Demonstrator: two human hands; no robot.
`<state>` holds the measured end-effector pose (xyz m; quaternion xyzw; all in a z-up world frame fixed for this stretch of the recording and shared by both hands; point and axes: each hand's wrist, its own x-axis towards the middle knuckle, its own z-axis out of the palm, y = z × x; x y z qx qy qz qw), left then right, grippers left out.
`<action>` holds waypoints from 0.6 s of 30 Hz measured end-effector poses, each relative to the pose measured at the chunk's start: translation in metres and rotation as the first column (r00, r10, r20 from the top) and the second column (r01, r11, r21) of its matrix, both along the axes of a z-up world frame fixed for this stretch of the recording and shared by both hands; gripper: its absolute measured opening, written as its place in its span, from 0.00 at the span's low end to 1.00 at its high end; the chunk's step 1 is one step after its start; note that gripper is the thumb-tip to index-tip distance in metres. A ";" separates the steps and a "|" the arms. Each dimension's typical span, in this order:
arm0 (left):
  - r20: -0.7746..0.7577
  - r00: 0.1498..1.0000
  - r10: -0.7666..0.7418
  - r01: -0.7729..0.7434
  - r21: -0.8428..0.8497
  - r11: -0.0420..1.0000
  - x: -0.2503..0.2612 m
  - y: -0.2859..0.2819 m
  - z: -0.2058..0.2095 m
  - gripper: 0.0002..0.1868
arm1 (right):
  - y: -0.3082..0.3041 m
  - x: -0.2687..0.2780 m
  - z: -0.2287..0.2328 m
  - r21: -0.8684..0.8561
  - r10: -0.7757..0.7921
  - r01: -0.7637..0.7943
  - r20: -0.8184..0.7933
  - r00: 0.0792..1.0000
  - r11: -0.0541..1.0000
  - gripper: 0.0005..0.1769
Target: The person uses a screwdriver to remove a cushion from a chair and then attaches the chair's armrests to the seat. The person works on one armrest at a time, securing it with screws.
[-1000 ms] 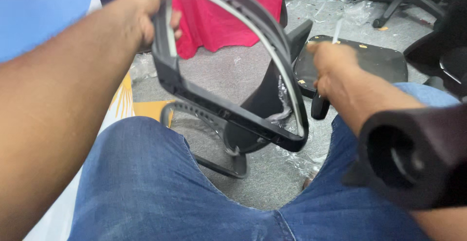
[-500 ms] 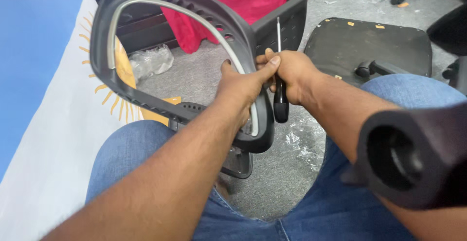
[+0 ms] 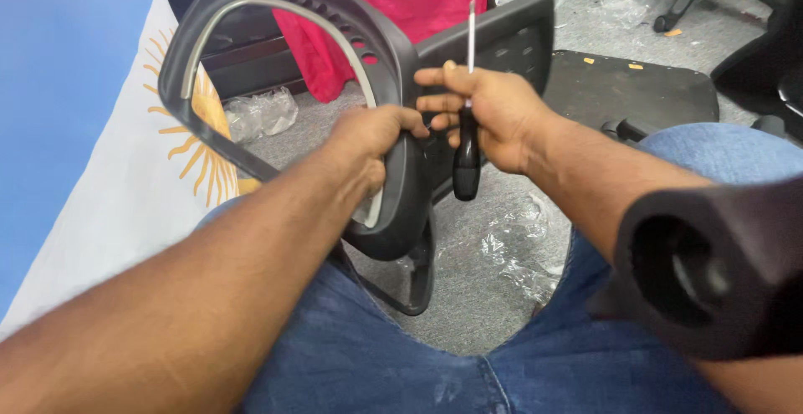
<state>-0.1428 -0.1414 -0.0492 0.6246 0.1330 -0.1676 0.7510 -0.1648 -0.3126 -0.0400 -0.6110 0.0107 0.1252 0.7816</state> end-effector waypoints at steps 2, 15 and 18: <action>-0.098 0.974 -0.206 0.196 -0.104 0.975 0.008 0.011 0.019 0.15 | -0.011 -0.013 0.015 0.079 0.041 -0.048 0.085 0.996 0.996 0.25; 0.158 0.981 0.115 -0.124 0.049 0.991 -0.010 0.053 -0.045 0.25 | 0.044 -0.015 -0.002 -0.026 0.140 -0.143 -0.092 0.986 0.989 0.23; 0.243 0.907 0.345 -0.413 0.349 0.841 -0.016 0.064 -0.050 0.33 | 0.054 -0.006 -0.009 -0.096 0.088 -0.116 -0.254 0.963 0.989 0.24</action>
